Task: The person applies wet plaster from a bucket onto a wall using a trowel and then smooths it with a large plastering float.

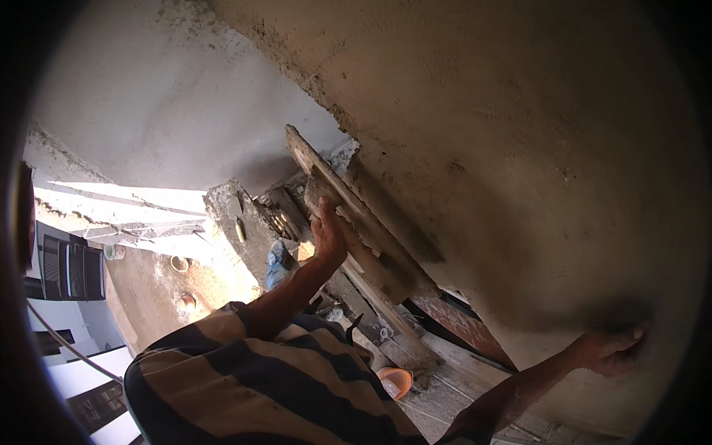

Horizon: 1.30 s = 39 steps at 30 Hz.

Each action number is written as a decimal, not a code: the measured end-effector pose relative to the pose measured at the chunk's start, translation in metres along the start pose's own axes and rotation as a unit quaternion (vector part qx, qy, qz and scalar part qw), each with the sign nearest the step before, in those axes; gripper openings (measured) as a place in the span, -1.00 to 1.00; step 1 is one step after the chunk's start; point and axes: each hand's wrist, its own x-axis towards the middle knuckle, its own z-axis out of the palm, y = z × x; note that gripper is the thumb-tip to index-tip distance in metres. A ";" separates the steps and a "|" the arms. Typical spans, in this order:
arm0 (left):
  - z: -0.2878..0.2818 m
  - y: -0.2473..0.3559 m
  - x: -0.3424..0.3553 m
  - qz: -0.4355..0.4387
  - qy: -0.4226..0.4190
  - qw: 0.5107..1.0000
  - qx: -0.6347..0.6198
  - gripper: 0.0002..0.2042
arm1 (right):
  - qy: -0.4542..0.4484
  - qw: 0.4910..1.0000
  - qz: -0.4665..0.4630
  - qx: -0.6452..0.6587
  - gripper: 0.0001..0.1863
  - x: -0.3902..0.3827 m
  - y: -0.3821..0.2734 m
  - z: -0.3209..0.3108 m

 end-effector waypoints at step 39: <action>0.080 -0.099 -0.081 0.114 -0.142 0.983 0.015 -0.40 | 0.101 0.995 0.016 0.000 -0.71 -0.012 0.043 0.034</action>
